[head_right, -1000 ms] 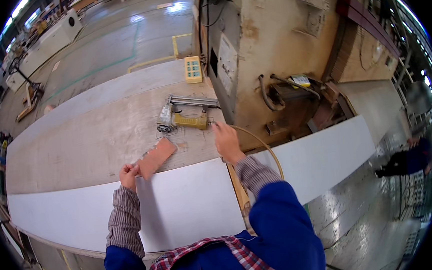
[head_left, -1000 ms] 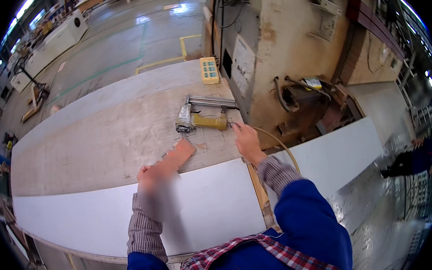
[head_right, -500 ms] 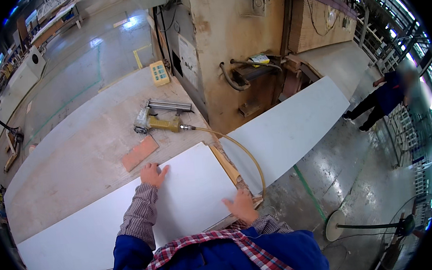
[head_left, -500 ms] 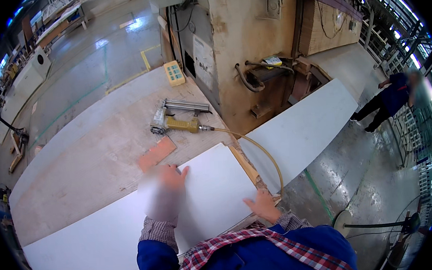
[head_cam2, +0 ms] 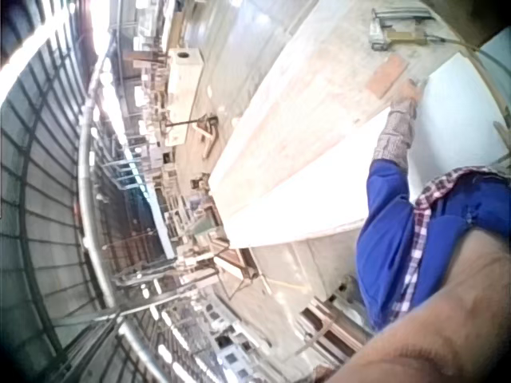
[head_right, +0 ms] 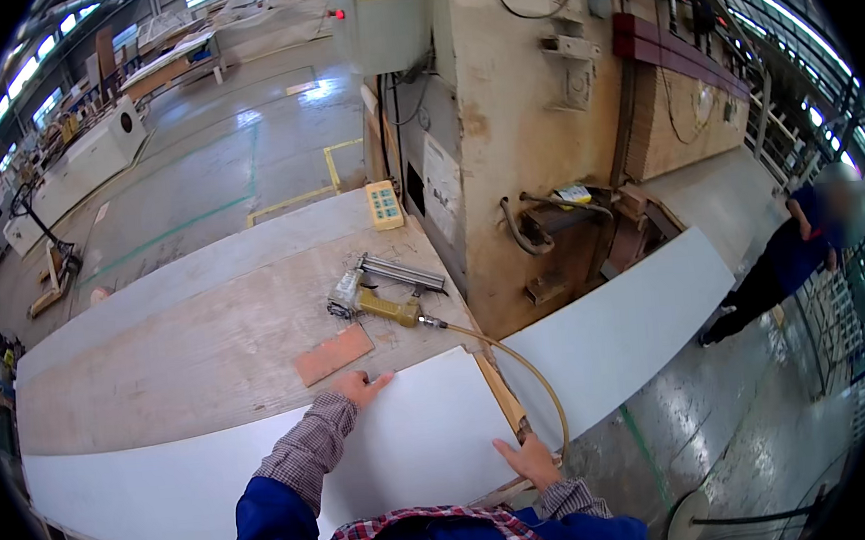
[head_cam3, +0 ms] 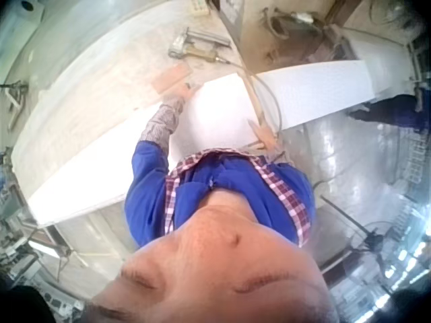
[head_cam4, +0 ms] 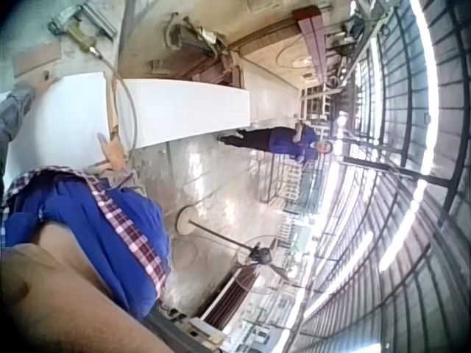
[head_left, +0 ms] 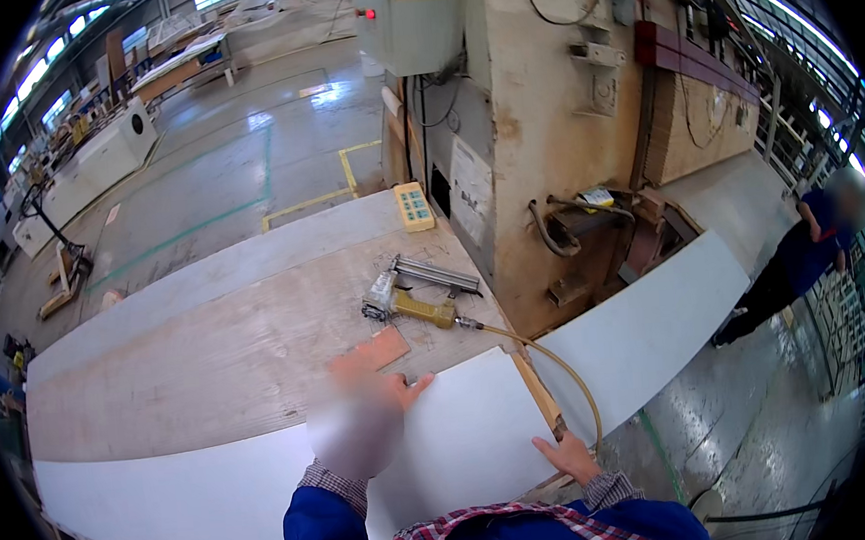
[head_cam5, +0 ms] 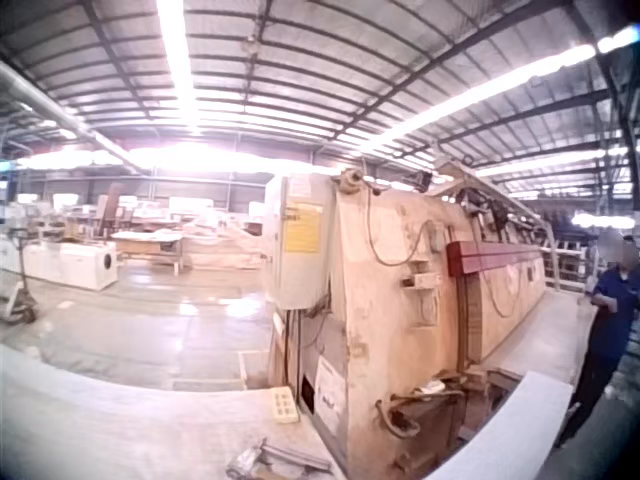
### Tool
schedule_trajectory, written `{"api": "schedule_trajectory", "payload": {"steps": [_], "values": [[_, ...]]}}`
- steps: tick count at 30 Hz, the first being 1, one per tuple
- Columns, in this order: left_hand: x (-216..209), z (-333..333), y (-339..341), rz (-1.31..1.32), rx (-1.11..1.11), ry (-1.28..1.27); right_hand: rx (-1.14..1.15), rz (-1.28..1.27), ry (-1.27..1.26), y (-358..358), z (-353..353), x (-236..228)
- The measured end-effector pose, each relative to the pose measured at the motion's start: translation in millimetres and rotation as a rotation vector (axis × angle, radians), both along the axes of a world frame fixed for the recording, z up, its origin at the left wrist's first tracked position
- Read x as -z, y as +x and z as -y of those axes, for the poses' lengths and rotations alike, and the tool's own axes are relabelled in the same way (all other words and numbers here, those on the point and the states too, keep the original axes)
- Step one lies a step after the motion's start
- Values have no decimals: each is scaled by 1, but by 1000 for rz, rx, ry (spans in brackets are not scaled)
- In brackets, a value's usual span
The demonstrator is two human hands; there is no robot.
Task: The person assembles wooden panels by applying a brown veneer strip to a large white board using a pneumatic nail gun. They position the strip, secure it with the tool, and then flip the board to repeat the process on the other side. The person also retrieves additional veneer strips from a nearby rack and places them on the board for alignment.
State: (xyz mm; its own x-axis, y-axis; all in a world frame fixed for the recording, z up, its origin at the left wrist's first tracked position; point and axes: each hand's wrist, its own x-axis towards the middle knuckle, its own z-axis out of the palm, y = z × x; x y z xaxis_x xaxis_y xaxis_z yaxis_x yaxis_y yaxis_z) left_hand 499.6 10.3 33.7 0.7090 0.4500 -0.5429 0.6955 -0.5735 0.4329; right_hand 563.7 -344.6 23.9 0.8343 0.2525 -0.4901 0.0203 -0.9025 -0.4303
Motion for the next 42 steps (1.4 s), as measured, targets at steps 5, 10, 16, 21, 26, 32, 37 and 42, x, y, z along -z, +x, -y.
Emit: {"api": "schedule_trajectory", "payload": {"steps": [5, 10, 16, 21, 26, 32, 37, 42], "values": [[26, -3, -5, 83, 8, 31, -52, -208, 47, 12, 17, 16], [34, 9, -15, 389, -46, 151, 99, -102, 197, 26, 20, 44], [27, 82, -169, 710, 271, 199, 131, -185, 277, 27, -8, 12], [17, 127, -336, 507, 127, 354, 168, -262, 337, 9, -25, -36], [6, 97, -374, 466, 72, 965, 226, -335, 409, 1, -19, -66], [-54, 71, -369, 304, 341, 922, 313, -432, 480, 0, 8, -100], [-137, 27, -347, 130, 491, 384, 342, -513, 472, 7, 29, -146], [-183, -12, -325, 289, 545, 371, -304, -15, -165, 30, -18, -207]]}}
